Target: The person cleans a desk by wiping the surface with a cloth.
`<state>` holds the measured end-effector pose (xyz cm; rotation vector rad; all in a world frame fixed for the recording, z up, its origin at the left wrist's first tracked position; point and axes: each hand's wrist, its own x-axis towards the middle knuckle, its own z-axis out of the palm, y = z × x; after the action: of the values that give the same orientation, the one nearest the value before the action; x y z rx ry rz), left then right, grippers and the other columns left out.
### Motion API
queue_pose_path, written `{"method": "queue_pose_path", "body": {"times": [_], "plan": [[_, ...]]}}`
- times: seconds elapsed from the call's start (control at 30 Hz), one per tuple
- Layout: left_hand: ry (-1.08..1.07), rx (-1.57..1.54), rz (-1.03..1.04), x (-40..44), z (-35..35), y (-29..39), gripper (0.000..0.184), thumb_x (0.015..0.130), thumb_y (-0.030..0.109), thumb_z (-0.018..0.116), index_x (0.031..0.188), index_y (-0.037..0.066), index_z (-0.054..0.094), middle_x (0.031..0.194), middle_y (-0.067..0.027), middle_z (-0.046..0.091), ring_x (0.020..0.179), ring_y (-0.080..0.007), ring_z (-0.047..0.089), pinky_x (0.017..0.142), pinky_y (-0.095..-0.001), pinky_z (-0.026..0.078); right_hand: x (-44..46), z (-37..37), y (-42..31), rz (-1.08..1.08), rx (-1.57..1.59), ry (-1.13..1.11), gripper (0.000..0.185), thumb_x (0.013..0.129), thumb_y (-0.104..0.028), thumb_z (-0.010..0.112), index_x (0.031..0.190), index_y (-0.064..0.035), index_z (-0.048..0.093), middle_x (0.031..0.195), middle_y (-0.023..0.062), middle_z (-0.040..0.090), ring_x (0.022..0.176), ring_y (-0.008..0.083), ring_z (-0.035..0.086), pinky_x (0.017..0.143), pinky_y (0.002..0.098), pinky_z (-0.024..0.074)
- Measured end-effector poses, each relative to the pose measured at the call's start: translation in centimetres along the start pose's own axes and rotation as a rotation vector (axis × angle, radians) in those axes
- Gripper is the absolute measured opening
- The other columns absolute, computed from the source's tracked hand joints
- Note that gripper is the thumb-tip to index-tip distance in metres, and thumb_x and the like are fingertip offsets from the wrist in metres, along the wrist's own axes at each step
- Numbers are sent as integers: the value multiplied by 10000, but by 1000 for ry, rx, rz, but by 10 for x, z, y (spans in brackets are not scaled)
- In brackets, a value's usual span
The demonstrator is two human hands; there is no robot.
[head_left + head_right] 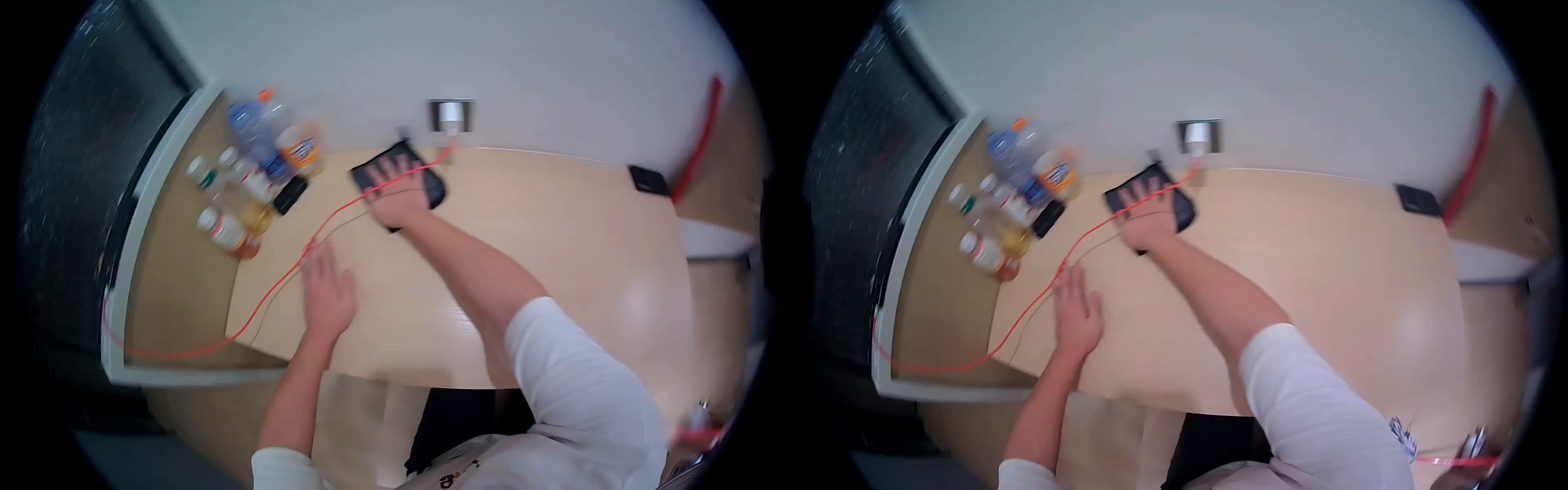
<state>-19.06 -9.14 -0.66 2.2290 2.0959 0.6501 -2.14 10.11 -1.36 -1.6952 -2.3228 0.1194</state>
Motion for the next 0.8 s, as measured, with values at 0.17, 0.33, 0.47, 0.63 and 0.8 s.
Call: {"method": "queue_pose_path", "body": {"times": [0.17,0.33,0.47,0.63,0.8], "plan": [[16,3,26,0,5,-4,699,973,215,571,1571,-32,307,1638,-251,301,1528,-414,263,1253,-554,171,-36,-21,75,64,64,34,635,1014,-519,382,1561,-201,436,1651,112,353,1548,357,233,1250,597,96],[-13,23,17,1,6,-3,647,1002,192,516,1585,8,306,1651,-205,306,1536,-377,264,1250,-549,177,-111,-71,237,559,-51,195,653,1004,-525,433,1566,-193,427,1669,119,310,1553,349,225,1255,565,122],[-60,38,-4,3,6,-1,605,1030,189,457,1600,51,305,1651,-197,308,1534,-365,273,1247,-541,185,-159,-107,343,720,-89,180,700,988,-550,416,1592,-197,393,1683,124,288,1565,352,200,1260,567,96],[-93,46,-35,1,4,-2,596,1045,216,423,1609,71,299,1650,-192,314,1529,-358,283,1246,-536,186,-162,-120,392,778,-104,180,721,972,-564,426,1593,-201,379,1687,119,274,1568,355,191,1258,572,101],[-129,84,-47,3,4,-6,588,1050,234,413,1607,77,307,1649,-187,324,1530,-341,291,1246,-534,186,-159,-129,404,770,-126,161,722,978,-578,423,1594,-206,364,1684,116,281,1566,348,202,1254,577,122]]}}
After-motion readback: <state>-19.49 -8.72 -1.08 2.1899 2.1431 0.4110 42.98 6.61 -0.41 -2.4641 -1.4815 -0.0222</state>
